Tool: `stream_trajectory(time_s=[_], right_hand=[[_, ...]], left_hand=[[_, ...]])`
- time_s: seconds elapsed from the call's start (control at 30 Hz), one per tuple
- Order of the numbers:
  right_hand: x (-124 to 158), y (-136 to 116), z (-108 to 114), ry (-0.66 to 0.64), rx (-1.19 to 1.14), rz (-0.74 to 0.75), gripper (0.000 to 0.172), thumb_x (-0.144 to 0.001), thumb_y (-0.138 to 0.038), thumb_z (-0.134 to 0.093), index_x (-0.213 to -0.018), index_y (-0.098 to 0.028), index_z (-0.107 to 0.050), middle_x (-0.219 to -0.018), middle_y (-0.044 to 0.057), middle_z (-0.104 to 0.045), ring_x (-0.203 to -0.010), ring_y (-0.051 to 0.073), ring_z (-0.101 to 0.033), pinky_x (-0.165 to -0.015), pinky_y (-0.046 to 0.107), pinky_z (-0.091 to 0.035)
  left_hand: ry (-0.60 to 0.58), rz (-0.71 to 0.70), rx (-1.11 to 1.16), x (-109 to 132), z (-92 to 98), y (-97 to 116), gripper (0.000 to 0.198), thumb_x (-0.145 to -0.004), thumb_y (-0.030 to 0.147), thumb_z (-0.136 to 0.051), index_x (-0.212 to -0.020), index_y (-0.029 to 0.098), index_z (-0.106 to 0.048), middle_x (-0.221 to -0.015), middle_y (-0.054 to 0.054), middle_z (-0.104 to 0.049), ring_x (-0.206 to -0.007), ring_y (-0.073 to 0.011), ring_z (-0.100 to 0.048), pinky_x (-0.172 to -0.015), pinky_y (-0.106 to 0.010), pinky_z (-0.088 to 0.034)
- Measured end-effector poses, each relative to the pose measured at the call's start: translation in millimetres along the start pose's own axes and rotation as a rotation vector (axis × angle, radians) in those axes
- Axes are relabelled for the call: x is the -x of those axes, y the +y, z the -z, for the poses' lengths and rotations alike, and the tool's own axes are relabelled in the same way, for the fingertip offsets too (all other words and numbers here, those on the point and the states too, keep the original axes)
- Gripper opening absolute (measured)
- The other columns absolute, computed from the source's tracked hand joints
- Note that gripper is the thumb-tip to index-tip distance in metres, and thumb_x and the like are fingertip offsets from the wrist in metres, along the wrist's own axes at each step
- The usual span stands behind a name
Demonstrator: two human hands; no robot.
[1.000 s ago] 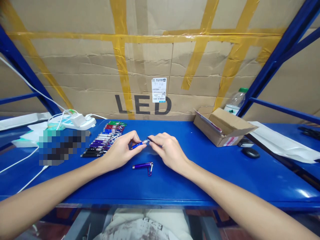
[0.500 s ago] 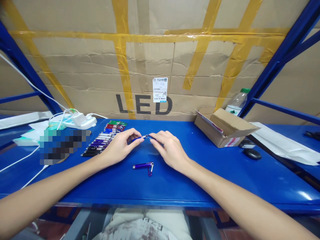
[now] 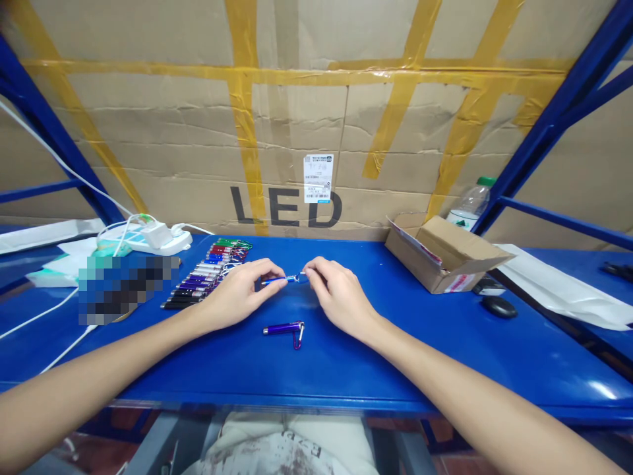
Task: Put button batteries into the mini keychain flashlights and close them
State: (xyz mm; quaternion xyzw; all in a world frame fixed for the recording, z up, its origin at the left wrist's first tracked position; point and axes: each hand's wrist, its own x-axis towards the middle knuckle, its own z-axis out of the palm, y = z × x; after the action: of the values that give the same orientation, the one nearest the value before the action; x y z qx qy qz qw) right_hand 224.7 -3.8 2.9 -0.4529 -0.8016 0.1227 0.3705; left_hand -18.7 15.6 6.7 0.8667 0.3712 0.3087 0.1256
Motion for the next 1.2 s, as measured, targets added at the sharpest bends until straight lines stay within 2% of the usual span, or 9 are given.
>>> stream_trajectory(time_s=[0.17, 0.37, 0.5, 0.57, 0.7, 0.8, 0.93, 1.1, 1.2], right_hand=[[-1.7, -0.1, 0.5, -0.200, 0.162, -0.079, 0.034, -0.112, -0.039, -0.047, -0.088, -0.023, -0.065, -0.087, 0.004, -0.074, -0.081, 0.023, -0.066, -0.073, 0.034, -0.041], [0.3, -6.1, 4.2, -0.279, 0.107, -0.049, 0.029, -0.106, -0.052, -0.062, -0.104, -0.023, -0.066, -0.092, 0.003, -0.071, -0.088, 0.023, -0.064, -0.077, 0.034, -0.043], [4.3, -11.4, 7.5, -0.433, 0.111, 0.066, 0.061, -0.085, -0.070, -0.081, -0.117, -0.023, -0.060, -0.111, 0.006, -0.067, -0.100, 0.027, -0.060, -0.084, 0.037, -0.044], [5.7, -10.9, 7.7, -0.469, 0.130, 0.077, 0.065, -0.082, -0.071, -0.083, -0.118, -0.024, -0.058, -0.115, 0.006, -0.065, -0.101, 0.028, -0.059, -0.085, 0.039, -0.044], [6.1, -4.0, 5.4, -0.424, 0.129, 0.063, 0.045, -0.094, -0.058, -0.078, -0.114, -0.024, -0.056, -0.111, 0.006, -0.065, -0.097, 0.026, -0.060, -0.082, 0.038, -0.044], [5.1, 1.2, 3.1, -0.394, 0.134, 0.055, 0.032, -0.100, -0.049, -0.074, -0.108, -0.024, -0.055, -0.104, 0.004, -0.067, -0.091, 0.024, -0.061, -0.078, 0.035, -0.042], [3.9, 3.4, 1.8, -0.374, 0.165, 0.039, 0.029, -0.100, -0.046, -0.074, -0.101, -0.023, -0.056, -0.096, 0.003, -0.068, -0.085, 0.023, -0.061, -0.074, 0.034, -0.040], [2.5, 3.5, 1.7, -0.344, 0.207, -0.001, 0.024, -0.102, -0.041, -0.071, -0.094, -0.023, -0.057, -0.091, 0.002, -0.069, -0.083, 0.022, -0.062, -0.073, 0.032, -0.039], [2.1, 2.7, 1.3, -0.344, 0.220, -0.018, 0.028, -0.100, -0.045, -0.072, -0.092, -0.023, -0.057, -0.090, 0.002, -0.070, -0.082, 0.023, -0.062, -0.072, 0.033, -0.039]], left_hand=[[-0.162, -0.010, -0.098, 2.9, 3.7, 4.0, 0.018, -0.103, 0.039, -0.067, -0.100, 0.021, -0.070, -0.097, -0.003, -0.071, -0.092, -0.0232, -0.066, -0.085, -0.037, -0.047], [-0.233, 0.002, -0.179, 3.9, 2.7, 0.6, 0.019, -0.106, 0.039, -0.064, -0.107, 0.021, -0.069, -0.103, -0.005, -0.069, -0.100, -0.0259, -0.064, -0.090, -0.040, -0.048], [-0.234, 0.042, -0.112, 4.2, 4.6, 1.1, 0.030, -0.104, 0.049, -0.064, -0.116, 0.022, -0.069, -0.112, -0.007, -0.069, -0.109, -0.0273, -0.062, -0.095, -0.041, -0.048], [-0.259, 0.040, -0.060, 4.6, 6.8, 3.0, 0.039, -0.101, 0.057, -0.067, -0.119, 0.023, -0.069, -0.116, -0.007, -0.069, -0.112, -0.0278, -0.062, -0.096, -0.041, -0.048], [-0.338, 0.005, -0.042, 5.4, 9.5, 3.3, 0.056, -0.089, 0.066, -0.078, -0.125, 0.024, -0.067, -0.121, -0.007, -0.067, -0.113, -0.0299, -0.059, -0.096, -0.041, -0.048], [-0.330, -0.019, -0.025, 5.4, 8.0, -1.4, 0.045, -0.093, 0.057, -0.078, -0.123, 0.024, -0.067, -0.120, -0.006, -0.067, -0.113, -0.0287, -0.058, -0.096, -0.040, -0.047], [-0.278, -0.023, -0.022, 5.1, 3.5, -8.2, 0.023, -0.103, 0.041, -0.069, -0.118, 0.024, -0.068, -0.115, -0.006, -0.068, -0.111, -0.0266, -0.061, -0.096, -0.038, -0.048], [-0.234, -0.012, -0.129, 4.6, 1.6, -11.4, 0.023, -0.105, 0.041, -0.064, -0.120, 0.024, -0.067, -0.116, -0.007, -0.068, -0.112, -0.0282, -0.061, -0.098, -0.041, -0.047], [-0.237, 0.004, -0.152, 4.3, 2.8, -10.1, 0.024, -0.106, 0.039, -0.064, -0.123, 0.023, -0.065, -0.115, -0.007, -0.066, -0.112, -0.0283, -0.061, -0.098, -0.042, -0.047]])
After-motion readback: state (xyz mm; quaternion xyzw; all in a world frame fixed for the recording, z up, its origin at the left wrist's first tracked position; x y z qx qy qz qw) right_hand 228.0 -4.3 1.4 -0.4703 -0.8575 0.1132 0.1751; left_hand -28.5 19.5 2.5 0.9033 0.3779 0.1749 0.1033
